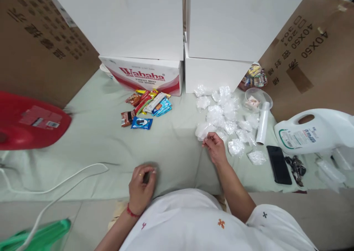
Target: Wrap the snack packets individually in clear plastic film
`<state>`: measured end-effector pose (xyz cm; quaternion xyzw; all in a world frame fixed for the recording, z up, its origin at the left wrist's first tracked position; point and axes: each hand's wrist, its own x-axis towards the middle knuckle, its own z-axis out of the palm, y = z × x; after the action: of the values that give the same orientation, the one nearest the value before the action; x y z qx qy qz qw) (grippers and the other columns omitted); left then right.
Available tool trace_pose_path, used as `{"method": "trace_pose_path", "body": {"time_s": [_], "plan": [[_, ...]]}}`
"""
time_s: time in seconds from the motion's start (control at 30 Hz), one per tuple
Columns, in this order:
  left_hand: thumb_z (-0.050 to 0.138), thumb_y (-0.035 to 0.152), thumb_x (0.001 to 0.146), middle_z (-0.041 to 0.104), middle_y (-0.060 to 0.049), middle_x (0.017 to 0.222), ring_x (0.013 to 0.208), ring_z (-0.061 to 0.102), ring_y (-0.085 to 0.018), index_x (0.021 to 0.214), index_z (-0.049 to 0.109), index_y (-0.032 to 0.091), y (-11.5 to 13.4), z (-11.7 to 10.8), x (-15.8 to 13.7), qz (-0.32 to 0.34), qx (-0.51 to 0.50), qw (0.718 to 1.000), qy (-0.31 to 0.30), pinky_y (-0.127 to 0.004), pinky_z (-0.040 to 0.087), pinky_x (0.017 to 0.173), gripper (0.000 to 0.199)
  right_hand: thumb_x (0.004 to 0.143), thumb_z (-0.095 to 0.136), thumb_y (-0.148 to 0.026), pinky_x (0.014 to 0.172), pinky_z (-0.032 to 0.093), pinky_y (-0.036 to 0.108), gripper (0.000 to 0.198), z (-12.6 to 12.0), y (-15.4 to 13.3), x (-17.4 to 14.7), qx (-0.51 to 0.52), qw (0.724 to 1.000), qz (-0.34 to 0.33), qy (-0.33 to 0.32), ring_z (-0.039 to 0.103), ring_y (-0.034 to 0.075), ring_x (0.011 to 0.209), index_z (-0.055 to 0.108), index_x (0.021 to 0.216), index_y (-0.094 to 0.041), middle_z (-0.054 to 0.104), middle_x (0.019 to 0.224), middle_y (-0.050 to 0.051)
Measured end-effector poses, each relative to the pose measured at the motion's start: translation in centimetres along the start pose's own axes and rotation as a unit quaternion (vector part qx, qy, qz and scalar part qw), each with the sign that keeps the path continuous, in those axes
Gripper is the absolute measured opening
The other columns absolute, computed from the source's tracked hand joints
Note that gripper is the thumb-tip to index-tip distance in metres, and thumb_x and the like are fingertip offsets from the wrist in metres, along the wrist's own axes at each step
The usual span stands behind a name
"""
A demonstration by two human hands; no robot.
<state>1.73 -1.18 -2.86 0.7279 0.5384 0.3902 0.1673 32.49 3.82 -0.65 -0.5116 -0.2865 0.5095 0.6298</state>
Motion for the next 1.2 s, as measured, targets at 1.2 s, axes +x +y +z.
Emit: {"method": "trace_pose_path", "body": {"time_s": [1.2], "plan": [[0.082, 0.040, 0.074, 0.064, 0.000, 0.079, 0.059, 0.055, -0.009, 0.083, 0.067, 0.018, 8.0, 7.2, 4.3, -0.200, -0.443, 0.856, -0.174, -0.021, 0.044, 0.052, 0.028, 0.075, 0.083, -0.052, 0.063, 0.052, 0.026, 0.036, 2.4, 1.2, -9.0, -0.060, 0.998, 0.032, 0.014, 0.059, 0.015, 0.075, 0.068, 0.091, -0.024, 0.063, 0.081, -0.002]]}}
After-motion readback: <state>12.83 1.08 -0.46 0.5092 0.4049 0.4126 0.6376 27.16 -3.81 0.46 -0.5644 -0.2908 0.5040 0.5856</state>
